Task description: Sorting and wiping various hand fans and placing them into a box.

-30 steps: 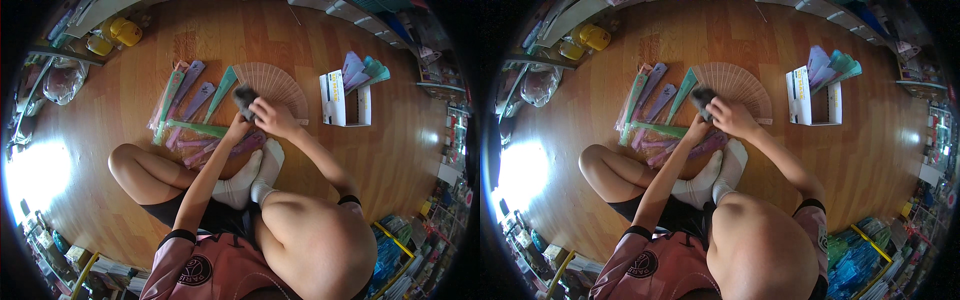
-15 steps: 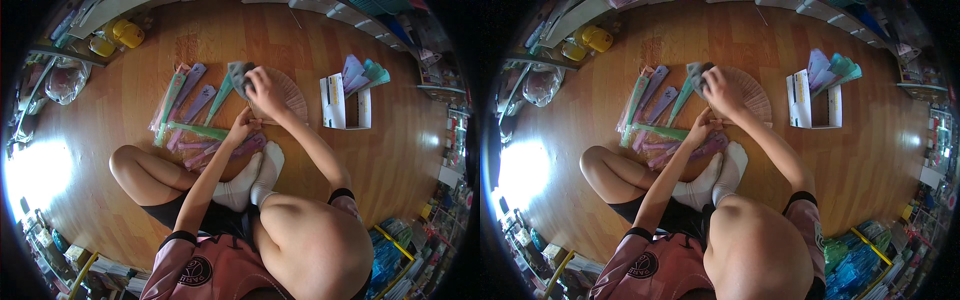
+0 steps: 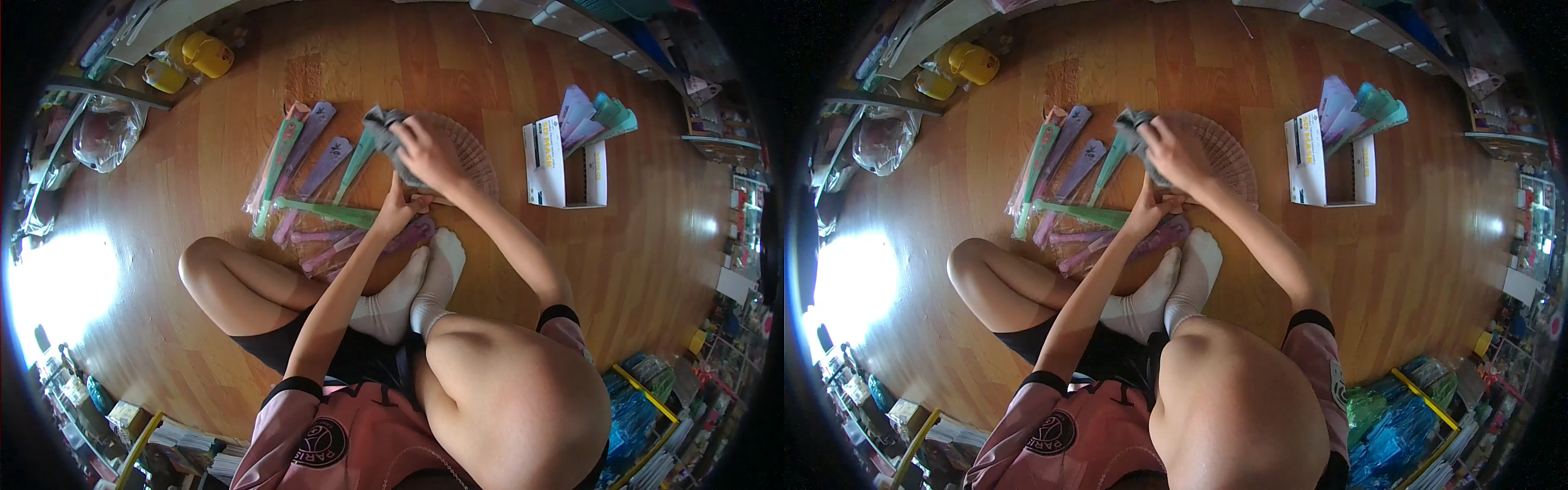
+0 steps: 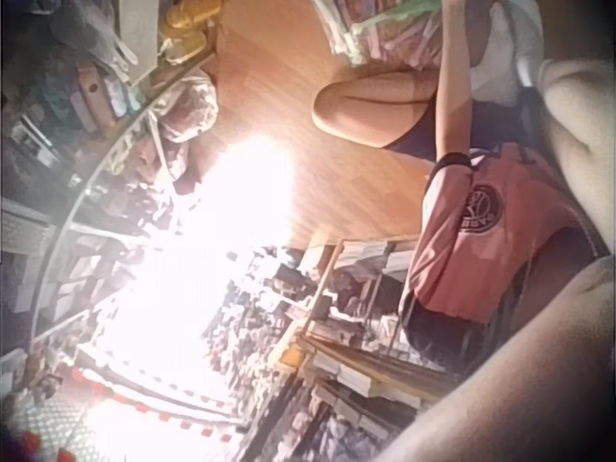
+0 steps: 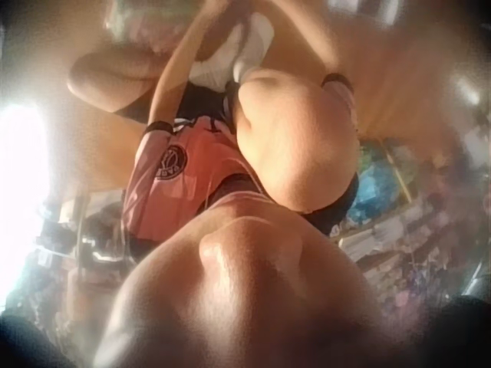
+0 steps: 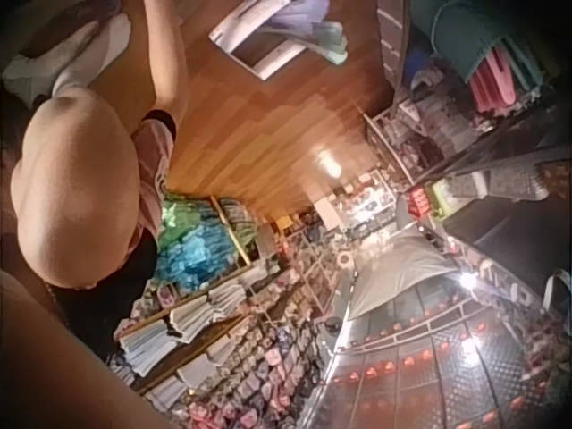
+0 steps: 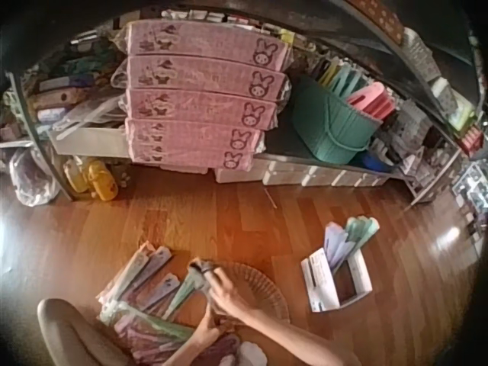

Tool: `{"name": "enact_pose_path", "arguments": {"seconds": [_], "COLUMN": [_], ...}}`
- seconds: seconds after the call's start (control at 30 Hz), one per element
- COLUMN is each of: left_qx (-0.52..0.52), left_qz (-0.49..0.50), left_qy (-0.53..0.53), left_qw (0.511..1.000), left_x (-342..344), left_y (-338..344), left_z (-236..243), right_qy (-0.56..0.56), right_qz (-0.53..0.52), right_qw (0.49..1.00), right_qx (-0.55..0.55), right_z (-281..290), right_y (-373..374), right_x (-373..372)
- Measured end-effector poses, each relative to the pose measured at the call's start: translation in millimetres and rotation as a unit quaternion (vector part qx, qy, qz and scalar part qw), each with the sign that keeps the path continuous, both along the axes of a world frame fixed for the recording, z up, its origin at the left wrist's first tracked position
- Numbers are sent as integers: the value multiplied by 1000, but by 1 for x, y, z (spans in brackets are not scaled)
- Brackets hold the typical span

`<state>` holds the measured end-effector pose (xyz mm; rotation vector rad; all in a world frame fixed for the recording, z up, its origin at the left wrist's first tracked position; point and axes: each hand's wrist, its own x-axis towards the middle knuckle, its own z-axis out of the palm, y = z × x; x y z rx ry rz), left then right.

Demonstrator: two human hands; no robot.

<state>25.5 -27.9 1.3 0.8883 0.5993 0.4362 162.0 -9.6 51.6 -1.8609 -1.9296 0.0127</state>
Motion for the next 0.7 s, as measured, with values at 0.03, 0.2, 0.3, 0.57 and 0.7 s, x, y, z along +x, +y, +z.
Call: {"name": "enact_pose_path", "arguments": {"seconds": [0.03, 0.2, 0.3, 0.57, 0.7], "left_qx": [1, 41, -4, -1, -29], "left_qz": [2, -45, -47, -70, -73], "left_qy": [-1, 26, 14, 45, 9], "left_qw": [1000, 998, 999, 997, 997], "left_x": [0, -1, -10, -7, -7], "left_y": [1, 2, 8, 6, 9], "left_z": [0, -8, -13, -18, -15], "right_qy": [50, 214, 100, 302, 142], "right_qz": [-51, -257, -27, -297, -5], "right_qw": [997, 930, 988, 896, 987], "right_qx": [-12, 153, 113, 131, 73], "right_z": [3, 1, 19, -5, -15], "right_y": [2, 9, -16, -37, -42], "right_x": [8, 53, 14, 48, 14]}}
